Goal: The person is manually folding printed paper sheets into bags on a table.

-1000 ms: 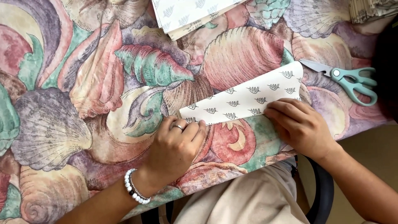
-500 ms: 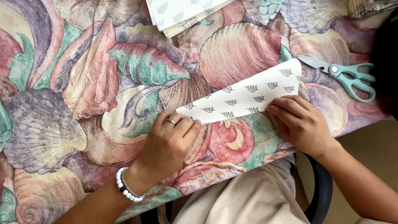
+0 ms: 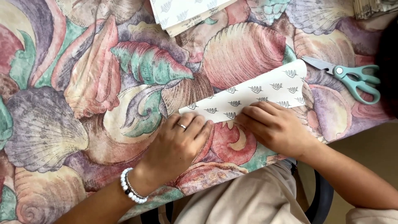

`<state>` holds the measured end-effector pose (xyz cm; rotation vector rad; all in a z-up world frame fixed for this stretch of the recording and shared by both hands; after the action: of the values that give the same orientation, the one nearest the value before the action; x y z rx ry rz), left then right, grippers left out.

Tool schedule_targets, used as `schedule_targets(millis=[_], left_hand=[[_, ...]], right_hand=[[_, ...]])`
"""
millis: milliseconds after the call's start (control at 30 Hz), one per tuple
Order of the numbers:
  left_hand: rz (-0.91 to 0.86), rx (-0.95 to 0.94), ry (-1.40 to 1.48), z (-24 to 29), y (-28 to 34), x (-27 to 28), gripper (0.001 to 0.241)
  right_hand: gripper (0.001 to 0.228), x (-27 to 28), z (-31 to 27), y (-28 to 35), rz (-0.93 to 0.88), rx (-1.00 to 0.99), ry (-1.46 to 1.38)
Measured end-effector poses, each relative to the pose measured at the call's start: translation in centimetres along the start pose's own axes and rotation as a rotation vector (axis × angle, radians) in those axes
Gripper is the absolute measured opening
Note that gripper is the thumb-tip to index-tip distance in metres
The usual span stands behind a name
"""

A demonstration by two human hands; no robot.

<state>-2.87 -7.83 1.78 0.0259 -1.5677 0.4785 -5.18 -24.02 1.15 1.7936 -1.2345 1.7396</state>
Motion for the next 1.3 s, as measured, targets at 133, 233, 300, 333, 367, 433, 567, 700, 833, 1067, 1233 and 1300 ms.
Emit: schedule_targets(millis=[133, 233, 300, 333, 367, 433, 567, 700, 833, 1067, 1233, 1300], left_hand=[[0.127, 0.051, 0.237, -0.7, -0.1, -0.8, 0.026], [0.19, 0.096, 0.347, -1.6, 0.0, -0.4, 0.017], [0.148, 0.038, 0.276, -1.0, -0.4, 0.0, 0.018], [0.15, 0.038, 0.276, -1.0, -0.3, 0.2, 0.018], [0.14, 0.031, 0.227, -0.8, -0.3, 0.4, 0.017], [0.127, 0.023, 0.175, -0.5, -0.3, 0.5, 0.017], [0.153, 0.025, 0.064, 0.1, -0.3, 0.8, 0.014], [0.167, 0.013, -0.017, 0.4, -0.4, 0.9, 0.013], [0.186, 0.015, 0.004, 0.6, -0.6, 1.3, 0.006], [0.249, -0.057, -0.03, 0.9, 0.1, -0.4, 0.013], [0.258, -0.036, -0.015, 0.7, 0.0, 0.0, 0.015], [0.249, -0.053, -0.014, 0.9, 0.0, 0.1, 0.013]], right_hand=[[0.019, 0.2, 1.4, 2.2, -0.007, -0.037, 0.022], [0.021, 0.9, 3.2, 3.7, -0.003, -0.152, 0.047], [0.018, 1.3, 3.9, 4.4, 0.022, -0.175, 0.081], [0.018, 1.3, 4.0, 4.6, 0.021, -0.175, 0.082], [0.017, 1.3, 4.1, 4.7, 0.025, -0.172, 0.091], [0.016, 1.4, 4.2, 4.9, 0.033, -0.171, 0.098], [0.021, 1.1, 4.6, 5.2, 0.005, -0.172, 0.105], [0.023, 1.0, 4.6, 5.5, 0.003, -0.165, 0.119], [0.023, 1.2, 3.5, 4.3, 0.008, -0.189, 0.096], [0.017, 1.1, 1.0, 1.3, 0.166, -0.082, 0.023], [0.019, 1.1, 1.5, 1.6, 0.159, -0.089, 0.006], [0.019, 1.2, 1.6, 2.0, 0.158, -0.084, 0.042]])
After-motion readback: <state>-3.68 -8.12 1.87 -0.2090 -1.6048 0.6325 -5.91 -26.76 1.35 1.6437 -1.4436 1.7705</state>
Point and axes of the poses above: each hand's wrist, its own y-axis away from the middle knuckle, its own x-axis out of the back of the hand, z = x × y, the point moved 8 cm from there along -y, towards the middle knuckle, and after that the axes turned 7 degrees about -x, right-handed, at the moved point
